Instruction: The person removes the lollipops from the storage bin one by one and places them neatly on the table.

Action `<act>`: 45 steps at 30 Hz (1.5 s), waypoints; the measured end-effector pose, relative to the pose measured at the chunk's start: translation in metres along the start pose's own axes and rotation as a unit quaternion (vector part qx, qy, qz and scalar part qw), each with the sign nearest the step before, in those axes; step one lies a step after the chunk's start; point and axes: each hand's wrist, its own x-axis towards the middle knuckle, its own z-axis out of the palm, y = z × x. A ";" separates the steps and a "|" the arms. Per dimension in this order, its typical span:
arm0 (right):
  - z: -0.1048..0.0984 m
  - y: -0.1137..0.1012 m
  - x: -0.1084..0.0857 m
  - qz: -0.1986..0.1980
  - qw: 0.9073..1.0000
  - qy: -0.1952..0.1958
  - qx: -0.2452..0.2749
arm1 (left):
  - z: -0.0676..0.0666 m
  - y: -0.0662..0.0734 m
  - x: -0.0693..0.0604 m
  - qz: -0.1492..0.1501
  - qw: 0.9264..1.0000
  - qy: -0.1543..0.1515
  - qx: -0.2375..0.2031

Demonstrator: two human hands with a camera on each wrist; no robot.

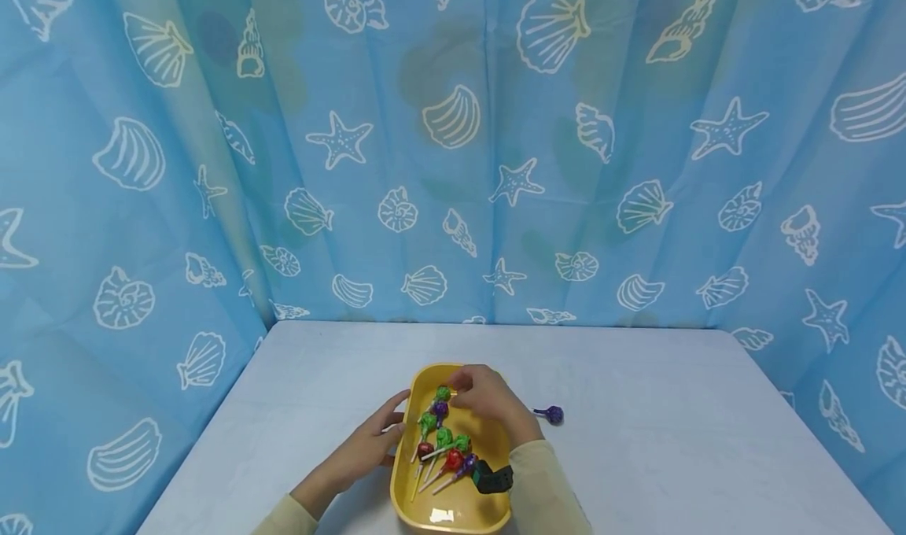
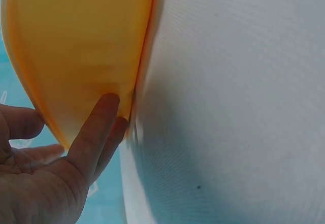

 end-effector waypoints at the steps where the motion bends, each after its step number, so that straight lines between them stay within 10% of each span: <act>1: 0.001 0.001 0.001 0.000 1.000 -0.003 -0.004 | 0.000 0.000 0.000 0.000 1.000 0.000 0.000; 45: 0.017 0.014 0.018 0.022 0.992 -0.118 -0.045 | -0.002 -0.002 0.000 0.009 1.000 -0.012 -0.001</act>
